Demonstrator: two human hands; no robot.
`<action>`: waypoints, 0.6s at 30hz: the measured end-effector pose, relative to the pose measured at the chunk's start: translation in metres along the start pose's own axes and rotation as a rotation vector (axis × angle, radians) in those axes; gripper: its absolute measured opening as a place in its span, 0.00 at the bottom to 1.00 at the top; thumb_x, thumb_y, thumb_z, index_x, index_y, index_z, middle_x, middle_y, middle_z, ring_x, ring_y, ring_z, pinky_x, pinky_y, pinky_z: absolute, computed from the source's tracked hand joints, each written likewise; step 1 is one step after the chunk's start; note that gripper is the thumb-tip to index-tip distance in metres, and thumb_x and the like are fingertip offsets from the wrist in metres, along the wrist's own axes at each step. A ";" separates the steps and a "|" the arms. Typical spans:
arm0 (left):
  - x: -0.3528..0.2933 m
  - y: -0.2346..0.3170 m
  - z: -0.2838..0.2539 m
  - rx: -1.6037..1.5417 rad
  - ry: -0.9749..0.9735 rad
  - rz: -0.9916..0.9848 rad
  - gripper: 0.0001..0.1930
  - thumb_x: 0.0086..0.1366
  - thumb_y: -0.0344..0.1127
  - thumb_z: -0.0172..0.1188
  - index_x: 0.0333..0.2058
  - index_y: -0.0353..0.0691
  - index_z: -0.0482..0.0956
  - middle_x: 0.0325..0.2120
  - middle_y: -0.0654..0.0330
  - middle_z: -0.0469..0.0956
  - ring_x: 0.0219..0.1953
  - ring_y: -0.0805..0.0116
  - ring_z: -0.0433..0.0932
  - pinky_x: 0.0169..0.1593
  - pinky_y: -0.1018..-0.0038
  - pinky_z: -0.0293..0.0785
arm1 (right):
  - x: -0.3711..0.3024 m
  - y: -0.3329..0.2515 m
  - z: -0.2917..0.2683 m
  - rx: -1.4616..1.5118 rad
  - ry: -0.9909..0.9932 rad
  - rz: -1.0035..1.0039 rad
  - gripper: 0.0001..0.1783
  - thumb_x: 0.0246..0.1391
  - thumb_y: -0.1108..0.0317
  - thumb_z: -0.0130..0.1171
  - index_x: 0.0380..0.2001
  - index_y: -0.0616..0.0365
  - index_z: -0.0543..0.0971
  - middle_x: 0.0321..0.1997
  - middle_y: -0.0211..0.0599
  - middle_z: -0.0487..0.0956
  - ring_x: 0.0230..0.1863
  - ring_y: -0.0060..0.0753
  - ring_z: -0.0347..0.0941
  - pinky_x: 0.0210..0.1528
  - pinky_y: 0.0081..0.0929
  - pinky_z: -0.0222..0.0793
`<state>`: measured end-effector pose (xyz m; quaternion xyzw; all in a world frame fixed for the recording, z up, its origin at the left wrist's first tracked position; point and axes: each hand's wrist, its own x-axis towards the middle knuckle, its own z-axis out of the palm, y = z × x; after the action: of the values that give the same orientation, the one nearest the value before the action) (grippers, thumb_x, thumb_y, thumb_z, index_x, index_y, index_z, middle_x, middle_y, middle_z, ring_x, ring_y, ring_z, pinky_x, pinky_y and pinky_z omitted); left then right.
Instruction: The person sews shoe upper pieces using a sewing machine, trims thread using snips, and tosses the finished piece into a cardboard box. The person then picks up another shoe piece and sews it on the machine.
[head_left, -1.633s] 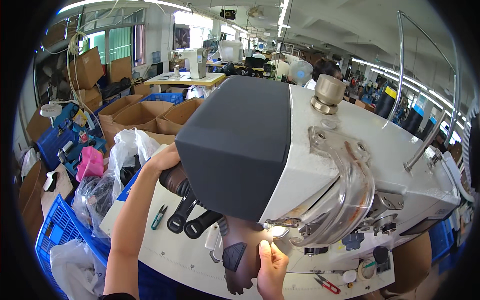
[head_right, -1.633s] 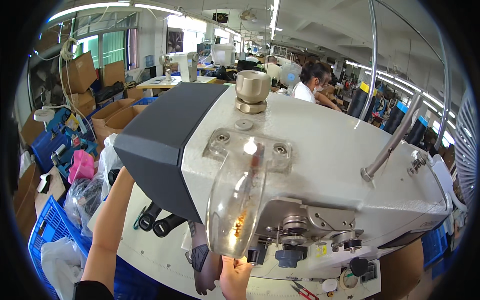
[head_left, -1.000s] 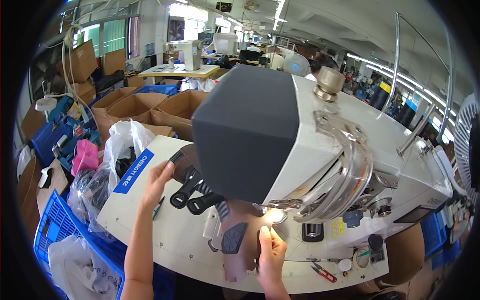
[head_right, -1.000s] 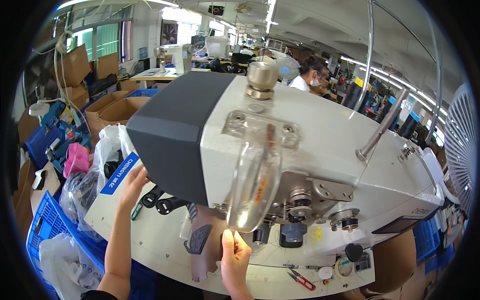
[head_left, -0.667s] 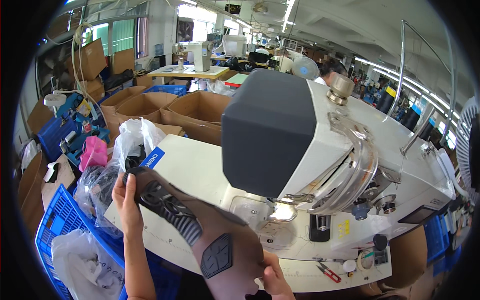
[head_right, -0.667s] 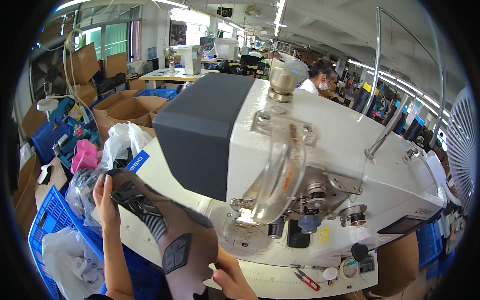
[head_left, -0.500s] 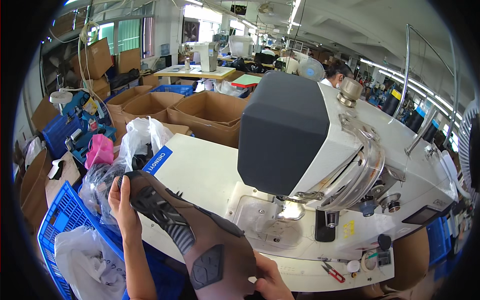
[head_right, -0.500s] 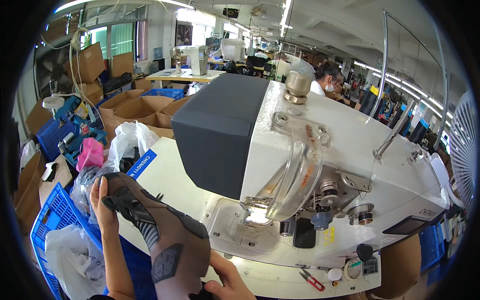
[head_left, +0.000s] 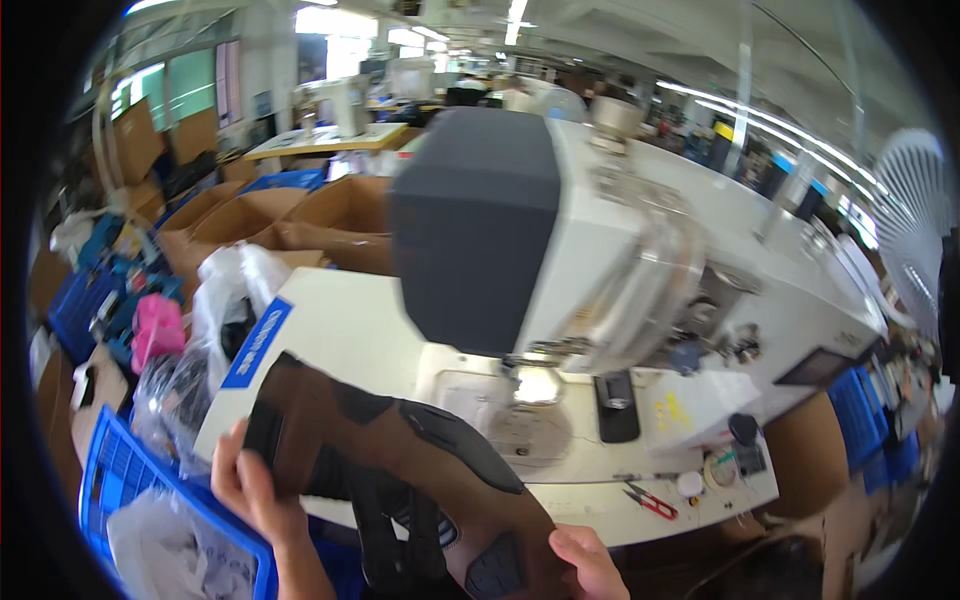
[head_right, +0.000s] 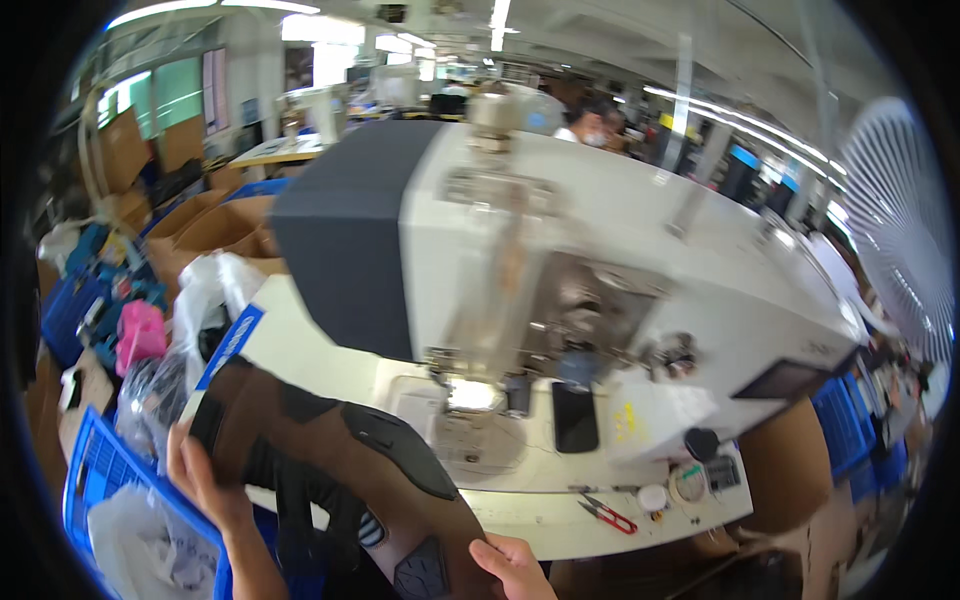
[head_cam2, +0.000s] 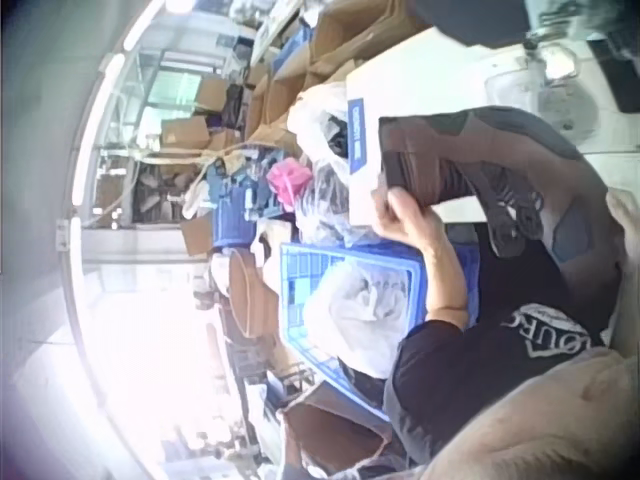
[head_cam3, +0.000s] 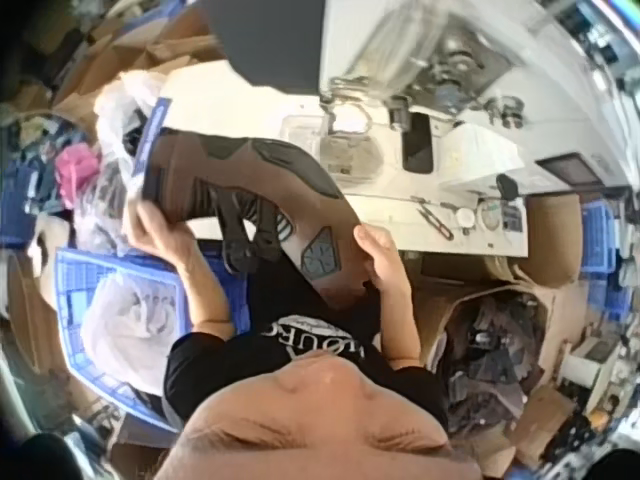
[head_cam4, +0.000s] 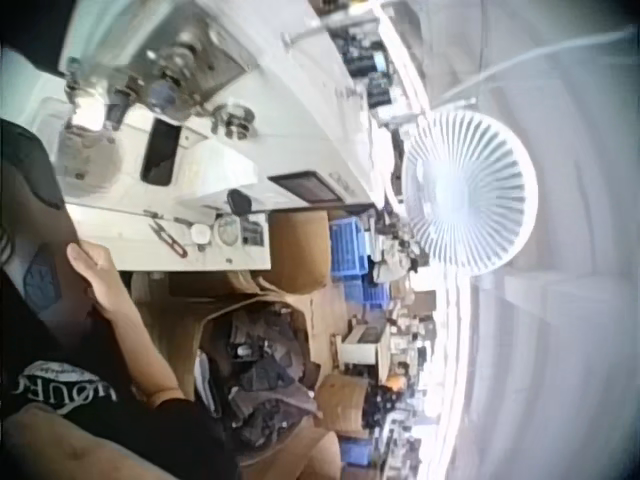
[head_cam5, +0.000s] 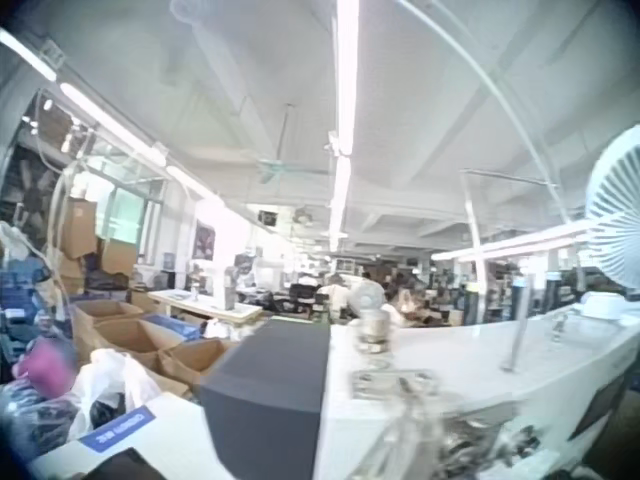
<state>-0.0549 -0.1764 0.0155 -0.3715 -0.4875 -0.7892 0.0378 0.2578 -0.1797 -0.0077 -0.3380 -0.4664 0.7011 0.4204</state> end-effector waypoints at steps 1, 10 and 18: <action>-0.013 -0.024 -0.025 0.494 0.002 0.539 0.17 0.63 0.36 0.52 0.46 0.29 0.71 0.43 0.48 0.75 0.45 0.59 0.74 0.47 0.67 0.72 | -0.008 -0.001 0.004 -0.029 0.090 0.063 0.20 0.59 0.60 0.57 0.46 0.66 0.77 0.38 0.29 0.79 0.37 0.18 0.70 0.39 0.19 0.65; -0.003 0.012 0.035 -0.688 -0.478 0.115 0.19 0.70 0.43 0.36 0.24 0.38 0.66 0.15 0.58 0.65 0.21 0.67 0.62 0.36 0.68 0.64 | -0.225 -0.107 -0.010 -0.483 0.881 -0.457 0.18 0.51 0.60 0.61 0.25 0.70 0.78 0.22 0.35 0.79 0.21 0.20 0.71 0.21 0.20 0.63; -0.045 0.021 0.059 -0.499 -0.553 0.053 0.21 0.71 0.44 0.36 0.19 0.41 0.61 0.13 0.61 0.58 0.19 0.67 0.59 0.30 0.69 0.60 | -0.270 -0.181 -0.116 -1.018 1.583 -0.477 0.20 0.63 0.60 0.49 0.43 0.69 0.75 0.41 0.37 0.78 0.43 0.23 0.73 0.45 0.18 0.67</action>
<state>0.0188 -0.1542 0.0175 -0.5811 -0.2620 -0.7523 -0.1666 0.5212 -0.3429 0.1454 -0.7501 -0.3524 -0.1187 0.5469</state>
